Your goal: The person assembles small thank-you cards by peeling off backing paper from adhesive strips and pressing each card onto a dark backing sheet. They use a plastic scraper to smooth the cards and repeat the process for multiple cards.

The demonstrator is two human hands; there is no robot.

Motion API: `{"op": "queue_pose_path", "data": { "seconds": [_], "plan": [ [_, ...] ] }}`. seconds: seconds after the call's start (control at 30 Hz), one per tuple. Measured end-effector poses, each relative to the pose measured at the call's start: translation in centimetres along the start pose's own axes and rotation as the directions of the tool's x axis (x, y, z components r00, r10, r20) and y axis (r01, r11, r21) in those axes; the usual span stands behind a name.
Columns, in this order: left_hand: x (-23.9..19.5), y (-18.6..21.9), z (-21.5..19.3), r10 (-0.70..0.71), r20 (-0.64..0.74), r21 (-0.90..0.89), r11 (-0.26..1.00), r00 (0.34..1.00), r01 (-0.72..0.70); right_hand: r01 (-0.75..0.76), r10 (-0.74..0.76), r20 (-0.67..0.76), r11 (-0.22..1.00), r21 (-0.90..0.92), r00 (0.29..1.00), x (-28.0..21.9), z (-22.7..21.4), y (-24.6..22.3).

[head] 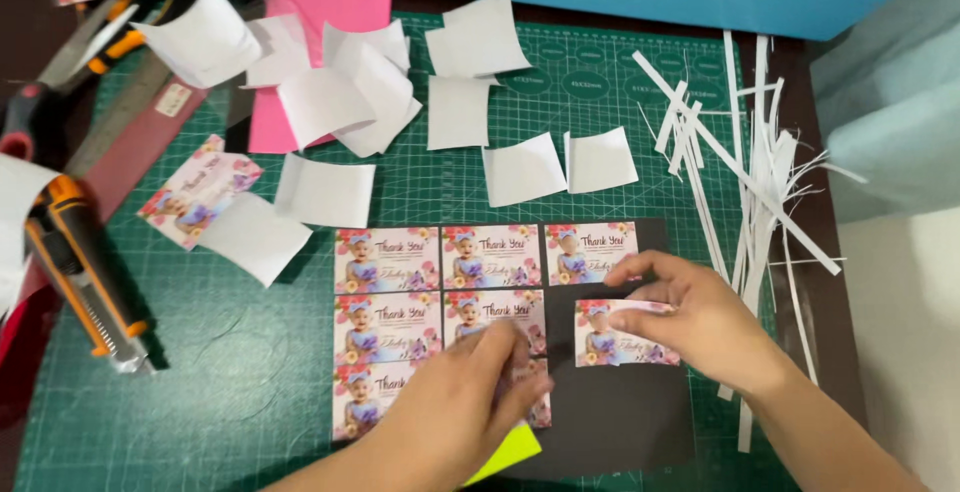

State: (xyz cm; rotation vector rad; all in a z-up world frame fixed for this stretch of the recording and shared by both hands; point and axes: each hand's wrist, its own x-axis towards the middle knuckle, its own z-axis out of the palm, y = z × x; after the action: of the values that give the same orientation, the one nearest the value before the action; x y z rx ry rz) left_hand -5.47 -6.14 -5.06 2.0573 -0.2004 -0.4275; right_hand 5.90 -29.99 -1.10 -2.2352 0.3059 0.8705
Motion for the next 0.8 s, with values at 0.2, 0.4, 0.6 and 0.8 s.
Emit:
{"op": "queue_pose_path", "data": {
  "seconds": [0.2,0.4,0.6,0.8],
  "plan": [
    [-1.3,1.4,-4.6,-0.473,0.518,0.283,0.881,0.713,0.379,-0.019,0.029,0.052,0.984,-0.175,0.998,0.0,0.8,-1.3],
    [-2.0,-1.6,-6.4,-0.069,0.28,0.2,0.98,0.958,0.012,-0.01,0.038,0.132,0.979,-0.205,0.991,0.6,0.9,-2.1],
    [0.8,0.5,-8.5,-0.471,-0.064,-0.362,0.833,0.88,0.419,0.032,-0.009,0.188,0.992,-0.122,0.982,1.6,0.6,-1.2],
    [1.6,0.9,-5.6,-0.214,-0.042,-0.247,0.949,0.976,0.197,-0.024,0.053,0.187,0.988,-0.151,0.981,1.5,0.7,-2.0]
  ]
}}
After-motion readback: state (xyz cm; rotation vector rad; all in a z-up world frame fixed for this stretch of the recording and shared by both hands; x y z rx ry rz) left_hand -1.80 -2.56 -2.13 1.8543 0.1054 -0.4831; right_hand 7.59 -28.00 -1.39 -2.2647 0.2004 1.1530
